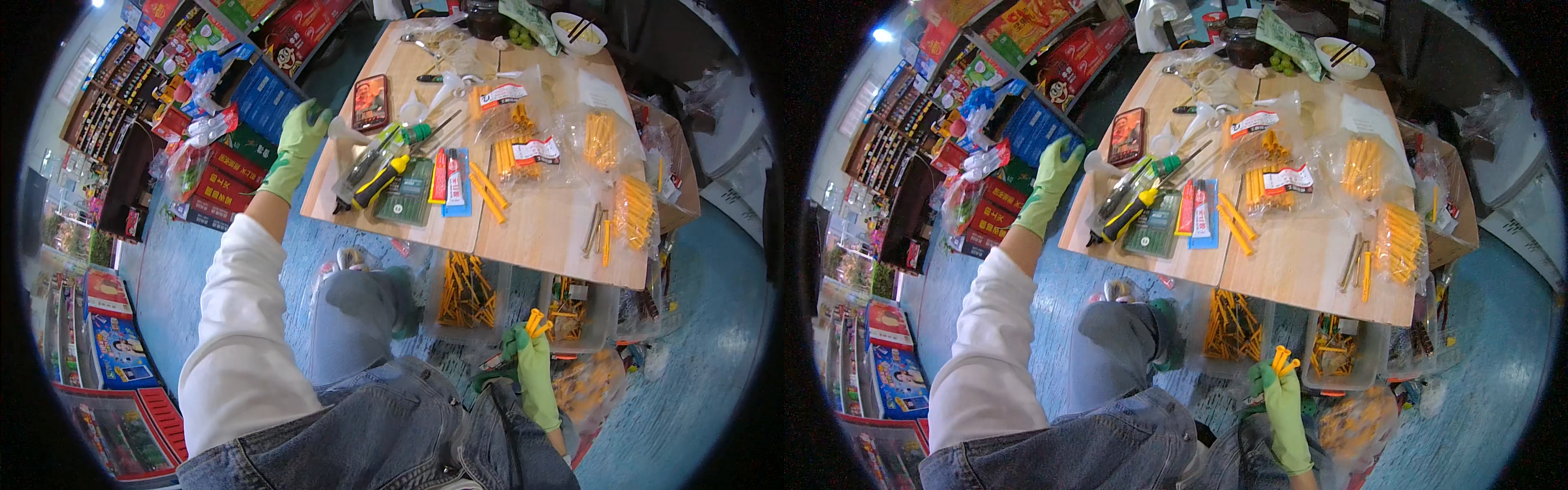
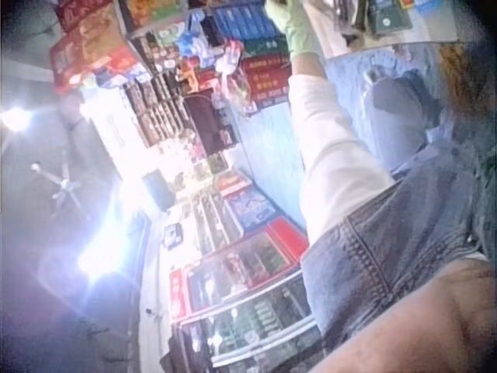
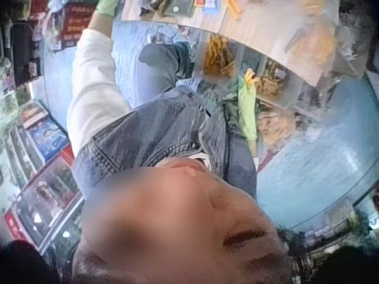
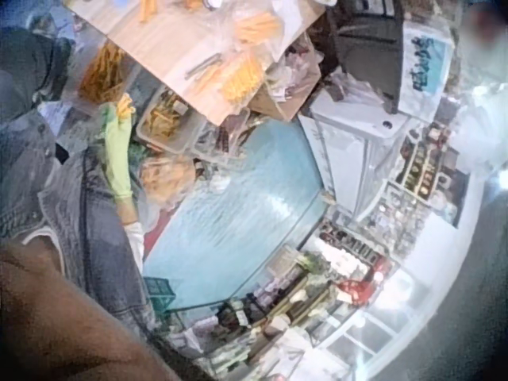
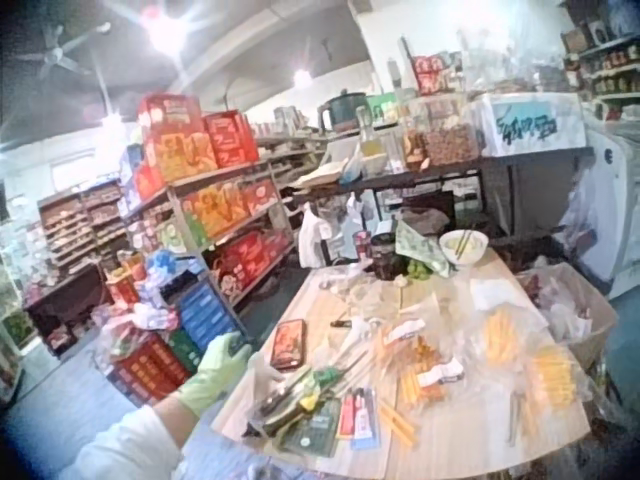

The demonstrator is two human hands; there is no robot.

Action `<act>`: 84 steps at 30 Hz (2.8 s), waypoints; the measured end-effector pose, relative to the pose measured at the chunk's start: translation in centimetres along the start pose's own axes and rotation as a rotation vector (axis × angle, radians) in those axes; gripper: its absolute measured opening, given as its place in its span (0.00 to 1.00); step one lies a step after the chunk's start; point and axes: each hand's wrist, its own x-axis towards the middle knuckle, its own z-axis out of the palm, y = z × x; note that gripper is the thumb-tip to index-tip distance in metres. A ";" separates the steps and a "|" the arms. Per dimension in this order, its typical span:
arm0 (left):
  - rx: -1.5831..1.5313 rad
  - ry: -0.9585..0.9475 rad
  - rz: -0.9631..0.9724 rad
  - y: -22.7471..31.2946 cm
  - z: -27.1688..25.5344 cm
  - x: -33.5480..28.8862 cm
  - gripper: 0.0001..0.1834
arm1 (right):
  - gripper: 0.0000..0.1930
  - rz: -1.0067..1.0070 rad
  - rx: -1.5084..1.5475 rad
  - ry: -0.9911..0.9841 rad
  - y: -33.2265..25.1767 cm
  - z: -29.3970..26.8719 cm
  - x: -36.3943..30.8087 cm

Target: The person assembles yellow pencil components by inserting metal rods into yellow plastic sleeves. They repeatedly pick up sleeves and rods, align them, and push the rods into the sleeves, then place the assembled units into a clear plastic bin.

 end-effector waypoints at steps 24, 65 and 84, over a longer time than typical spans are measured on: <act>-0.845 -0.548 -0.286 8.8 8.2 11.3 0.17 | 0.08 0.188 -0.048 -0.050 0.2 2.0 3.3; -2.386 -1.592 -0.729 23.6 -6.2 -23.5 0.45 | 0.16 -0.135 0.204 0.067 -2.2 3.6 4.3; -2.310 -1.280 -0.644 27.6 -5.0 -26.1 0.45 | 0.13 -0.268 0.299 -0.199 -1.1 4.0 1.0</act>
